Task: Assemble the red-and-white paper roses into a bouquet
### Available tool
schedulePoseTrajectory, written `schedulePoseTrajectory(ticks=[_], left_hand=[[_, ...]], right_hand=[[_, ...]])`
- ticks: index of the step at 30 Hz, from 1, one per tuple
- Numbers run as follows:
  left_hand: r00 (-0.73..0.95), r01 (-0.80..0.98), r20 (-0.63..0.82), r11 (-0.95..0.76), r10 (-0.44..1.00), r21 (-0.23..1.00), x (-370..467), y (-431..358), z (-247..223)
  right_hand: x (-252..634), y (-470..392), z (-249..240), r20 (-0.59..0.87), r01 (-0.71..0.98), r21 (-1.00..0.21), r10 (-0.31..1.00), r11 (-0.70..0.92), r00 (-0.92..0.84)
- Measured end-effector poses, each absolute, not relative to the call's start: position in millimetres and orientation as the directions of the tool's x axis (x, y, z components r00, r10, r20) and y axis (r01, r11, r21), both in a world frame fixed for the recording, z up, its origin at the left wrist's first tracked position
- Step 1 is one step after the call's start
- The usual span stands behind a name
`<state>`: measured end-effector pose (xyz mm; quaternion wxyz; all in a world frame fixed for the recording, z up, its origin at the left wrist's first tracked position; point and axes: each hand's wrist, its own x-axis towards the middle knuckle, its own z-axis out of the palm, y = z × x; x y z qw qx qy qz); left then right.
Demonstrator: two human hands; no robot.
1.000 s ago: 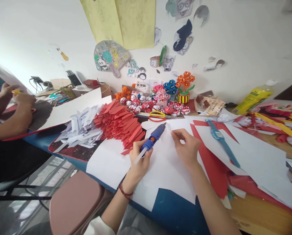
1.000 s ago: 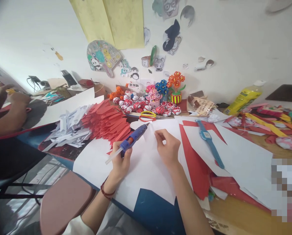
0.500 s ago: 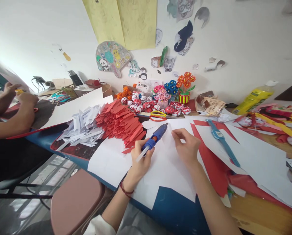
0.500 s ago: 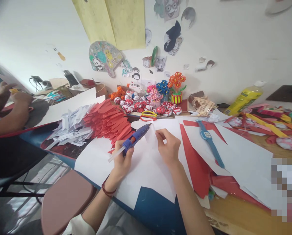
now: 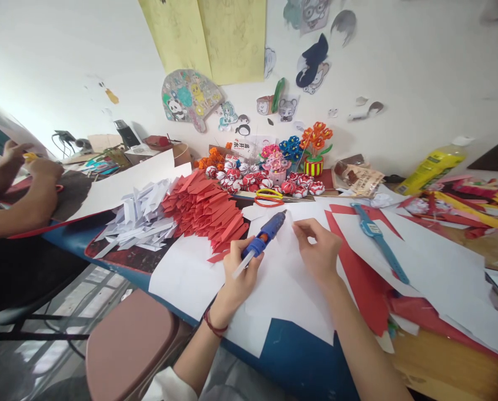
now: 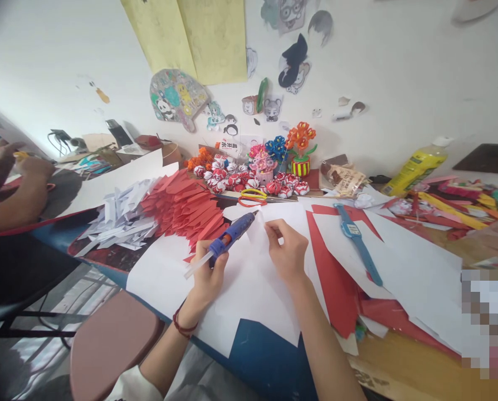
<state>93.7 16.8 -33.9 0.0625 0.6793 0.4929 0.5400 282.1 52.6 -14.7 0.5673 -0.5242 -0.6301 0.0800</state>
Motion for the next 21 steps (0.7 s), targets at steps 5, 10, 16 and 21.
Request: schedulePoseTrajectory(ticks=[5,10,16,21], left_hand=[[-0.070,0.610,0.656,-0.488,0.751,0.624,94.0,15.2,-33.4],[-0.061,0.614,0.674,-0.505,0.736,0.607,94.2,14.2,-32.6],[-0.056,0.619,0.662,-0.494,0.747,0.610,94.4,15.1,-33.3],[-0.058,0.611,0.670,-0.505,0.740,0.610,94.4,15.4,-34.1]], right_hand=[[281.9,52.7,-13.5,0.627,0.579,-0.696,0.752,0.424,0.202],[282.6,52.3,-13.6,0.617,0.569,-0.709,0.757,0.416,0.215],[283.0,52.5,-13.9,0.615,0.571,-0.708,0.759,0.415,0.211],[282.9,53.2,-13.4,0.635,0.574,-0.694,0.745,0.435,0.204]])
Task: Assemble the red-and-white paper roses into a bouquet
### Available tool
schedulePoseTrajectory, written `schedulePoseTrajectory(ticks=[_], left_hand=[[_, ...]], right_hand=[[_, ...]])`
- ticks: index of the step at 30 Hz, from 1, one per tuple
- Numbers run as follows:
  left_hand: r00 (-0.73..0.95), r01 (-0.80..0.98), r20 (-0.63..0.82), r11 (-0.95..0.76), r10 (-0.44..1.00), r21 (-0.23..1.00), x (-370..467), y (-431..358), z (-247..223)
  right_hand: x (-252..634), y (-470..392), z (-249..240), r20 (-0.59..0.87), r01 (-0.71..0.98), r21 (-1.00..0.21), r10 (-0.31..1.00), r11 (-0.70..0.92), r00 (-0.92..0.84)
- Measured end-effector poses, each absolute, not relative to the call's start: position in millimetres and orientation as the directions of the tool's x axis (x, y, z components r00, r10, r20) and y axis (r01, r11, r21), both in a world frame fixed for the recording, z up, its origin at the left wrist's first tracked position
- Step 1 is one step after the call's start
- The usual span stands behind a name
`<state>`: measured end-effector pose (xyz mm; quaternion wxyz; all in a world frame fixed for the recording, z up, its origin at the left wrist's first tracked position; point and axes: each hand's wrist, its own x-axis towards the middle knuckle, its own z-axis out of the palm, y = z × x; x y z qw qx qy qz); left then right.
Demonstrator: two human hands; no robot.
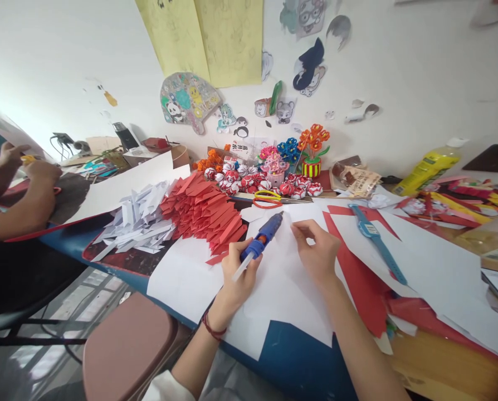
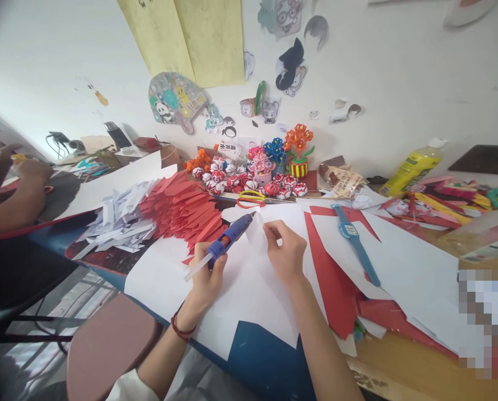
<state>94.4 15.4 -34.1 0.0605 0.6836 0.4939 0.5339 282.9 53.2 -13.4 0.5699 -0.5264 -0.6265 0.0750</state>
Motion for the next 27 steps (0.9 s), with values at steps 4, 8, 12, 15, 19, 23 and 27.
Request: schedulePoseTrajectory(ticks=[4,8,12,15,19,23,27], left_hand=[[-0.056,0.613,0.664,-0.500,0.745,0.612,94.4,15.2,-34.5],[-0.068,0.619,0.661,-0.488,0.747,0.615,95.2,14.7,-33.7],[-0.051,0.618,0.677,-0.510,0.734,0.599,95.1,14.8,-33.0],[-0.078,0.603,0.668,-0.498,0.740,0.623,94.5,15.2,-33.3],[-0.059,0.609,0.660,-0.497,0.749,0.618,93.9,15.3,-33.7],[-0.078,0.601,0.664,-0.496,0.744,0.627,92.5,15.1,-35.6],[-0.082,0.592,0.673,-0.507,0.735,0.626,89.2,12.7,-39.6]], right_hand=[[283.3,53.0,-13.4,0.619,0.576,-0.704,0.756,0.416,0.211],[284.0,52.9,-13.8,0.616,0.571,-0.708,0.759,0.415,0.213],[284.4,53.3,-14.4,0.620,0.577,-0.706,0.752,0.410,0.224],[284.3,53.5,-14.8,0.625,0.578,-0.701,0.750,0.417,0.217],[283.6,53.3,-14.2,0.624,0.566,-0.708,0.749,0.422,0.223],[283.5,53.1,-12.3,0.626,0.557,-0.714,0.744,0.425,0.235],[285.0,54.1,-11.9,0.621,0.528,-0.735,0.737,0.427,0.268]])
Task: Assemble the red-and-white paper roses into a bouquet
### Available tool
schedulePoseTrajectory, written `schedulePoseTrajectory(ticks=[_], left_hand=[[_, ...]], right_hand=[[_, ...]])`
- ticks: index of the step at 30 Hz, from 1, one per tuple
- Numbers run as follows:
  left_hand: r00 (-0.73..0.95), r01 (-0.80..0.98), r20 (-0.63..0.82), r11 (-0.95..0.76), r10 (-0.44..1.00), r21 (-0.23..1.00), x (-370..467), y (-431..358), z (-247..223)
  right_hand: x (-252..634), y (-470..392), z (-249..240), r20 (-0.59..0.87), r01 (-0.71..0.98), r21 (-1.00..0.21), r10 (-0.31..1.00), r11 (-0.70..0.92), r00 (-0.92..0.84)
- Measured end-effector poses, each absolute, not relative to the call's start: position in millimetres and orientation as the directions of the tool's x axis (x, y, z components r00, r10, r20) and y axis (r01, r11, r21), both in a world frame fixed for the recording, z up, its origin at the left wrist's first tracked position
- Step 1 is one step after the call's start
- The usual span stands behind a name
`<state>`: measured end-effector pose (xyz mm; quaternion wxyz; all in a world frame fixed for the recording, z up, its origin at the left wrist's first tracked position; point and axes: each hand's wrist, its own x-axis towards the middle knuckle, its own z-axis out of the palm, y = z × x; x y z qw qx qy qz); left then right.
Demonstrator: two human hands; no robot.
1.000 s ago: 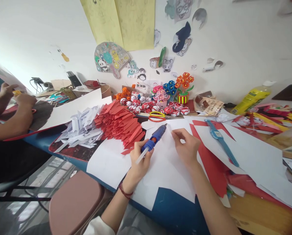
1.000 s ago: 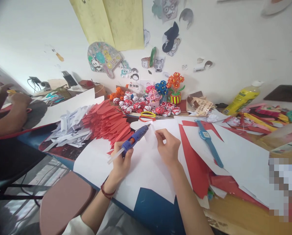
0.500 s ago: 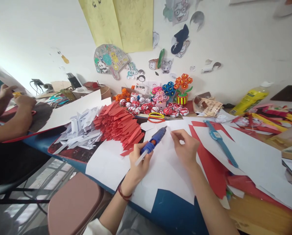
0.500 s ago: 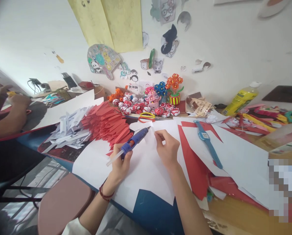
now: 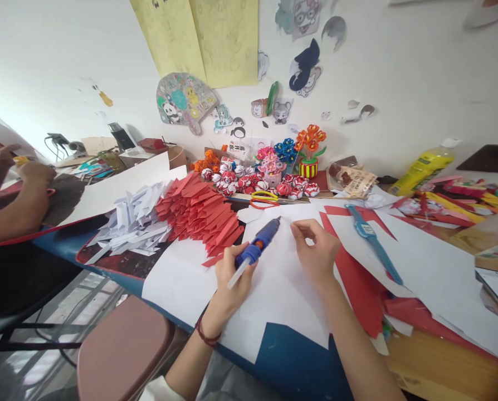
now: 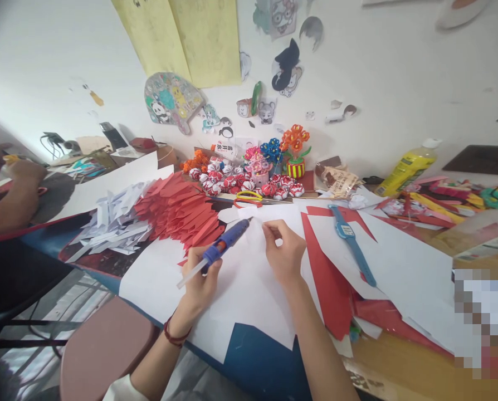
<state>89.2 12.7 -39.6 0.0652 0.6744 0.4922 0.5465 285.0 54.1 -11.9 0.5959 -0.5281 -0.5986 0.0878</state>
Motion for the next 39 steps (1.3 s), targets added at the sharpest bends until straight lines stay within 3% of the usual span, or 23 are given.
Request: schedulePoseTrajectory(ticks=[4,11,20,39], left_hand=[[-0.252,0.531,0.663,-0.472,0.705,0.704,83.9,7.7,-38.8],[0.021,0.586,0.694,-0.571,0.720,0.575,86.1,3.5,-27.7],[0.002,0.561,0.666,-0.553,0.746,0.616,87.9,6.3,-32.1],[0.006,0.591,0.700,-0.567,0.714,0.574,86.7,4.9,-34.8]], right_hand=[[285.9,55.1,-12.7,0.596,0.484,-0.768,0.745,0.419,0.299],[283.7,53.8,-10.3,0.579,0.444,-0.786,0.763,0.430,0.287],[283.2,53.1,-11.4,0.589,0.442,-0.776,0.766,0.449,0.257],[284.0,53.2,-11.2,0.590,0.442,-0.775,0.767,0.451,0.252]])
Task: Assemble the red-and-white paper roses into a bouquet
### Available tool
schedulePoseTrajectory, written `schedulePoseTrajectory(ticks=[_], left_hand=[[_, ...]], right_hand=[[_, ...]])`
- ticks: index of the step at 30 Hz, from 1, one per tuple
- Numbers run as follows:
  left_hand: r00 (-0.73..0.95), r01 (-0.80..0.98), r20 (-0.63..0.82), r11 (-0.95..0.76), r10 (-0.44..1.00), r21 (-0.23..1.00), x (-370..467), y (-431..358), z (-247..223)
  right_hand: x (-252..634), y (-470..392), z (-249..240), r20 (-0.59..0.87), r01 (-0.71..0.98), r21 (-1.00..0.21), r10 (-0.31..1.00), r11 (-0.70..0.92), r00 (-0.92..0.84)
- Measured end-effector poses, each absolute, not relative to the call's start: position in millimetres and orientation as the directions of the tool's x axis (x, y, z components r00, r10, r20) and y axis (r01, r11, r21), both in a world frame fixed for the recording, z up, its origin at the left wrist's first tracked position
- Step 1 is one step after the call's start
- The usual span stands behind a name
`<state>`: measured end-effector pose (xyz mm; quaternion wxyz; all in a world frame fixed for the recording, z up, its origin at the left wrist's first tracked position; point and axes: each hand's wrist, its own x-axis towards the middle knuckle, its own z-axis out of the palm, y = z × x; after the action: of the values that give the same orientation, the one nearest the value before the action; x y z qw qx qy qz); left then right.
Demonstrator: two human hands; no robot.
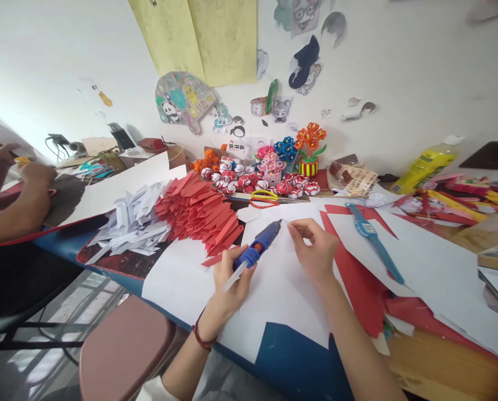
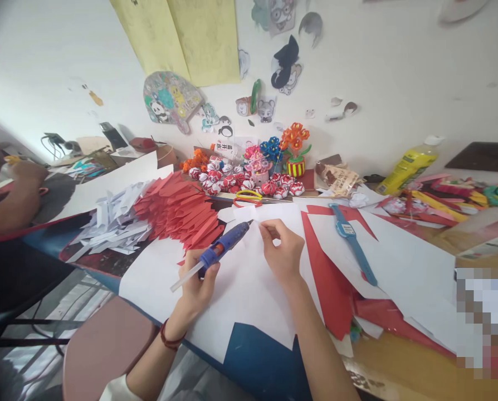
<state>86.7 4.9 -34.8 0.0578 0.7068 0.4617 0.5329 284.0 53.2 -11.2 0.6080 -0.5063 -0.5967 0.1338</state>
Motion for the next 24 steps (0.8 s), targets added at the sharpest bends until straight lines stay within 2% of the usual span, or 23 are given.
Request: schedulePoseTrajectory(ticks=[24], left_hand=[[0.008,0.623,0.719,-0.566,0.695,0.540,87.2,5.4,-38.8]], right_hand=[[282.9,52.8,-11.5,0.574,0.438,-0.786,0.777,0.436,0.258]])
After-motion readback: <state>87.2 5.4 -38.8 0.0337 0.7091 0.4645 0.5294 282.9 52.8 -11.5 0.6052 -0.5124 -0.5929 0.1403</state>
